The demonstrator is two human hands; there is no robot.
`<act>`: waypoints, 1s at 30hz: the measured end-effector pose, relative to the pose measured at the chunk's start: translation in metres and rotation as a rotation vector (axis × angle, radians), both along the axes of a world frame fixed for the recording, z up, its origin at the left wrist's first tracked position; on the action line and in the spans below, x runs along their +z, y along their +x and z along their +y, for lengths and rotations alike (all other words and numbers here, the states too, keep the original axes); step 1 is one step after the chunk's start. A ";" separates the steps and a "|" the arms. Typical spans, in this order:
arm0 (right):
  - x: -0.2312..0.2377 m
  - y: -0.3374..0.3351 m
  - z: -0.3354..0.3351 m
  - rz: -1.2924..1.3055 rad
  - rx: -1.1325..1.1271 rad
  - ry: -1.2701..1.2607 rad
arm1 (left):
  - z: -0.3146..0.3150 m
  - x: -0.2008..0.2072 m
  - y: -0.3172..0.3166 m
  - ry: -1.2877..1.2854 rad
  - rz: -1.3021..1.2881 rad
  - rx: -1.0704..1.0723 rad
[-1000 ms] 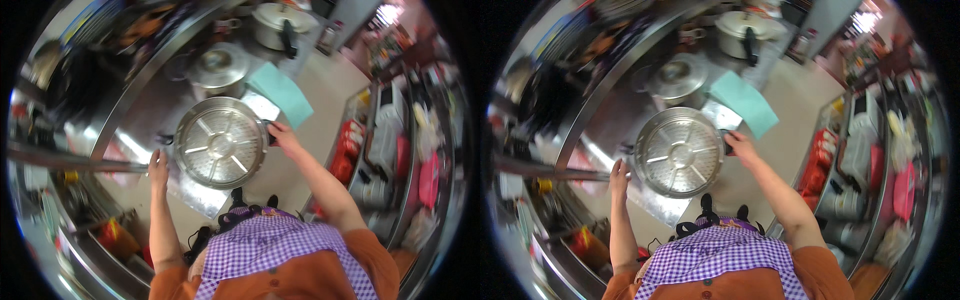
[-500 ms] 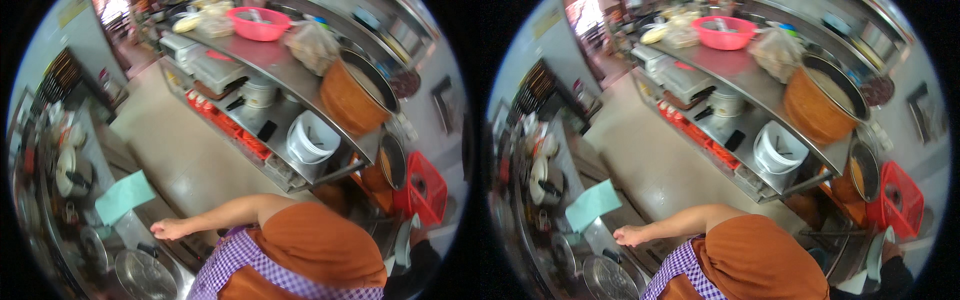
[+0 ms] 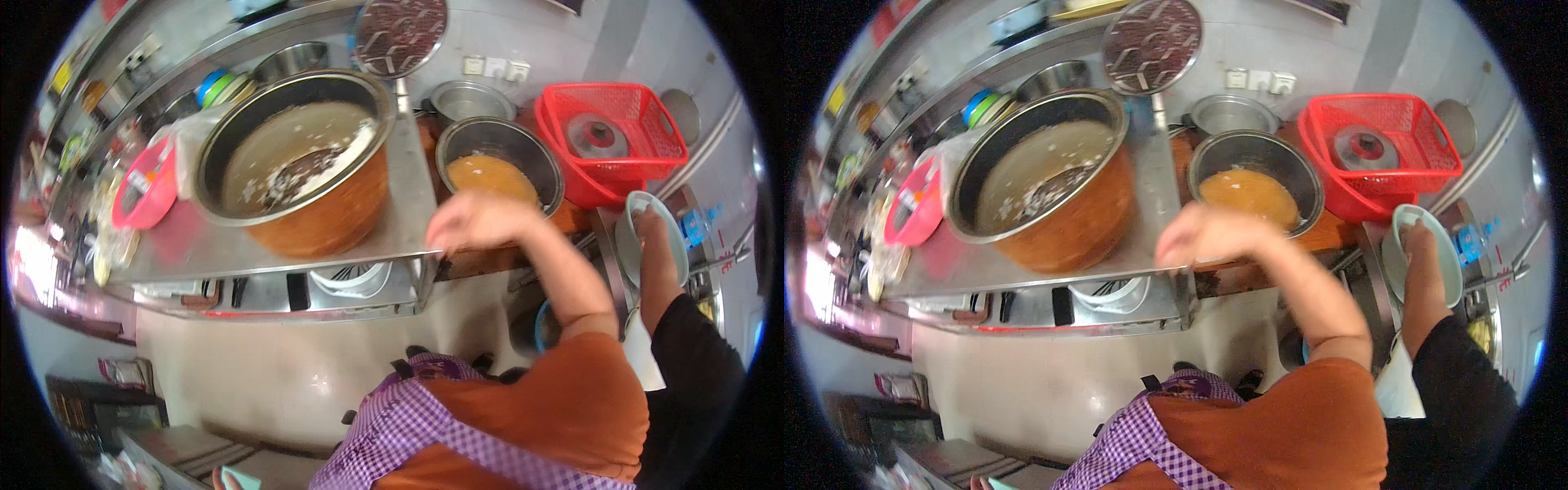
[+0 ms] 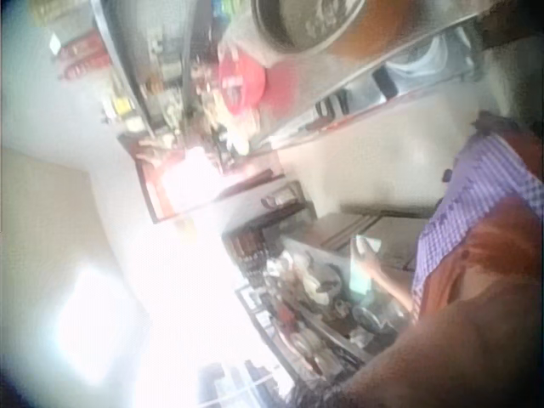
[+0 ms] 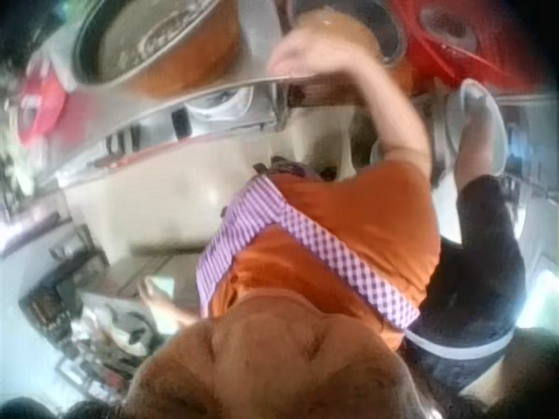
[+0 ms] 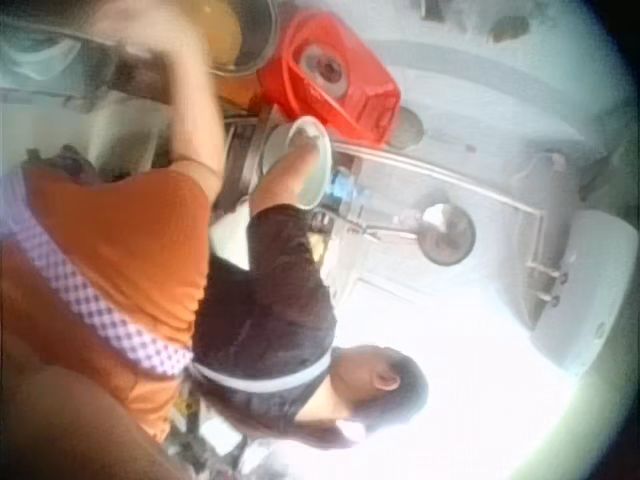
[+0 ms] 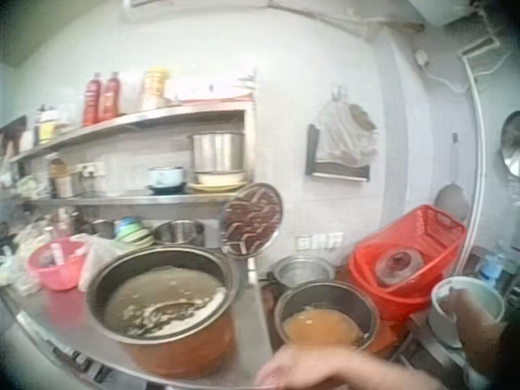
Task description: The person transfers cooked rice from a steamer into a rice cooker, then uses a rice paddle to fluff the rice. They also handle a pot of soup and a steamer basket in a commercial kitchen setting.
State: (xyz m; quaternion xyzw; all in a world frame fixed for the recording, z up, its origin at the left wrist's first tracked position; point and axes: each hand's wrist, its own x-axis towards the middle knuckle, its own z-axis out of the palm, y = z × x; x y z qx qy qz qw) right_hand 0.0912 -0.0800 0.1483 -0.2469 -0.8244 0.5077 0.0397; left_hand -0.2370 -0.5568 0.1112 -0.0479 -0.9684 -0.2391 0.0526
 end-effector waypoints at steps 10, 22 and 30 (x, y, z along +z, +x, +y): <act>-0.120 0.092 0.157 -0.582 -0.270 0.579 | 0.144 -0.003 0.015 0.145 -0.249 -0.420; -0.162 0.030 0.195 -0.747 -0.538 0.574 | 0.144 -0.014 0.026 0.293 -0.363 -0.331; -0.121 0.114 0.219 -0.520 -0.856 0.257 | 0.125 -0.023 0.023 0.276 -0.382 -0.328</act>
